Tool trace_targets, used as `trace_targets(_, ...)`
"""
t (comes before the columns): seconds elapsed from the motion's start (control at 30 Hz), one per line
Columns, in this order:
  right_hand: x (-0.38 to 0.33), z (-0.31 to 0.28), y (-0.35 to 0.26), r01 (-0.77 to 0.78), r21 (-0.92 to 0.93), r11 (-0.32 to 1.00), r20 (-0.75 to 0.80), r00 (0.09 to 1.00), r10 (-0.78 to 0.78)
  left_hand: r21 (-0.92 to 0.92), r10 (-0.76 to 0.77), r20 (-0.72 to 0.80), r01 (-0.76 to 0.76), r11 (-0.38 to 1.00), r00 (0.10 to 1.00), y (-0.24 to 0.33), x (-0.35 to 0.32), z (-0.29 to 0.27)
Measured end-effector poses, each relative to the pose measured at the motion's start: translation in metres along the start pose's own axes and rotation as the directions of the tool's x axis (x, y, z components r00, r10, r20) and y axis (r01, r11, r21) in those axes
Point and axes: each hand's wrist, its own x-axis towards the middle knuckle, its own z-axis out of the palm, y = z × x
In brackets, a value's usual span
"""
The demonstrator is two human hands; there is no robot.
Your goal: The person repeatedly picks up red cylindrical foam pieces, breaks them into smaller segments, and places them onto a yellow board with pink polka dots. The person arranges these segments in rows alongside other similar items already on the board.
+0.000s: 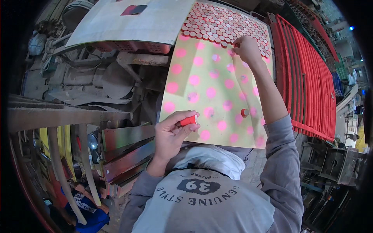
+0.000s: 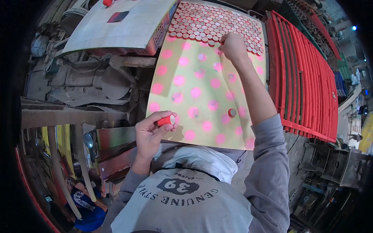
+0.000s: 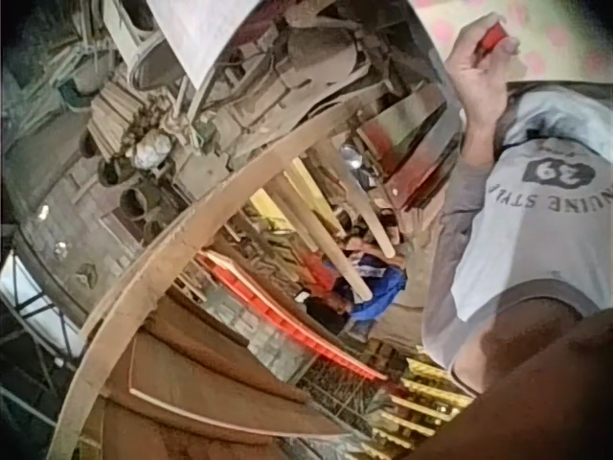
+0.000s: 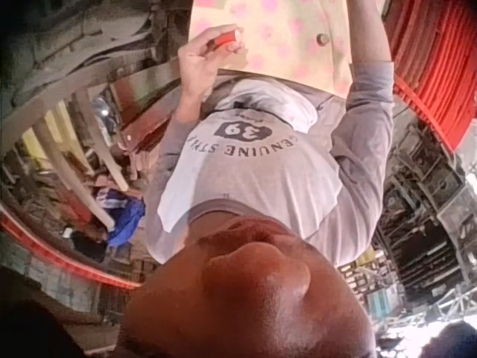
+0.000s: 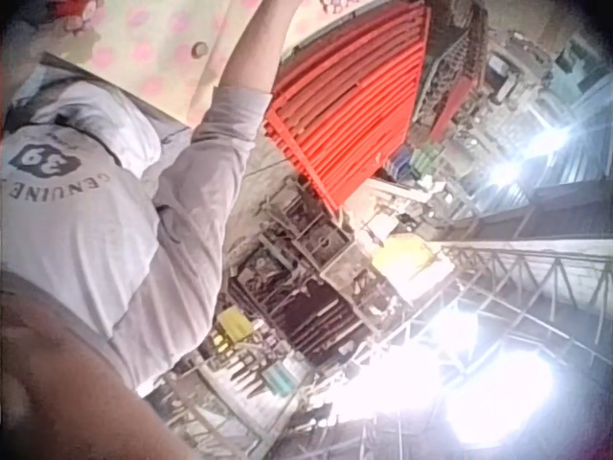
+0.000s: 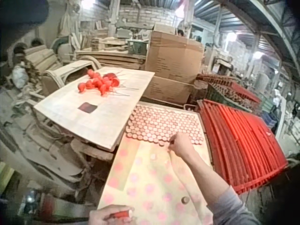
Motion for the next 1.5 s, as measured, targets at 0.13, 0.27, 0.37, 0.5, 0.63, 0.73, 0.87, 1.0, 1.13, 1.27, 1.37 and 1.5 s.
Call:
trace_targets(0.13, -0.001, -0.001, -0.004, -0.081, -0.076, 0.994, -0.053, 0.996, 0.077, 0.012, -0.013, 0.031, 0.012, 1.000, 0.999, 0.007, 0.008, 0.000)
trace_targets(0.27, -0.011, -0.012, -0.007, -0.120, -0.078, 0.990, -0.073, 0.991, 0.115, -0.022, -0.048, 0.026, 0.048, 0.999, 0.999, 0.009, 0.004, 0.000)
trace_targets(0.37, -0.023, -0.010, 0.015, -0.071, 0.024, 0.997, -0.183, 0.980, 0.074, -0.026, -0.066, 0.026, 0.066, 0.997, 0.998, 0.002, 0.001, -0.001)
trace_targets(0.5, -0.026, -0.009, 0.026, -0.097, 0.090, 0.991, -0.056, 0.993, 0.102, -0.058, -0.101, 0.048, 0.104, 0.993, 0.994, -0.001, 0.002, 0.006)
trace_targets(0.63, -0.024, 0.002, 0.027, -0.036, 0.178, 0.983, -0.069, 0.996, 0.049, -0.069, -0.087, 0.064, 0.091, 0.993, 0.994, 0.009, 0.008, 0.016)
trace_targets(0.73, -0.027, 0.006, 0.017, -0.061, 0.241, 0.968, -0.151, 0.984, 0.100, -0.040, -0.062, 0.050, 0.064, 0.997, 0.997, 0.010, 0.011, 0.018)
trace_targets(0.87, -0.054, -0.030, 0.008, -0.051, 0.130, 0.990, -0.223, 0.972, 0.080, -0.039, -0.110, -0.004, 0.110, 0.993, 0.994, 0.012, 0.014, 0.023)
trace_targets(1.0, -0.123, -0.089, -0.041, 0.142, 0.610, 0.779, 0.010, 0.982, -0.187, -0.097, -0.088, -0.069, 0.081, 0.992, 0.994, 0.010, 0.023, 0.038)
trace_targets(1.13, -0.198, -0.102, -0.080, 0.423, 0.638, 0.643, -0.055, 0.858, -0.510, -0.124, -0.063, 0.116, 0.077, 0.989, 0.991, 0.007, 0.032, 0.052)
trace_targets(1.27, -0.214, -0.086, -0.066, 0.542, 0.534, 0.649, -0.184, 0.823, -0.537, -0.219, -0.150, 0.284, 0.217, 0.951, 0.947, 0.010, 0.035, 0.058)
trace_targets(1.37, -0.222, -0.084, -0.066, 0.517, 0.527, 0.674, -0.236, 0.851, -0.468, -0.236, -0.278, 0.309, 0.356, 0.904, 0.910, 0.022, 0.036, 0.059)
trace_targets(1.5, -0.228, -0.078, -0.069, 0.538, 0.507, 0.673, -0.281, 0.842, -0.462, -0.156, -0.236, 0.261, 0.282, 0.947, 0.936, 0.024, 0.032, 0.061)
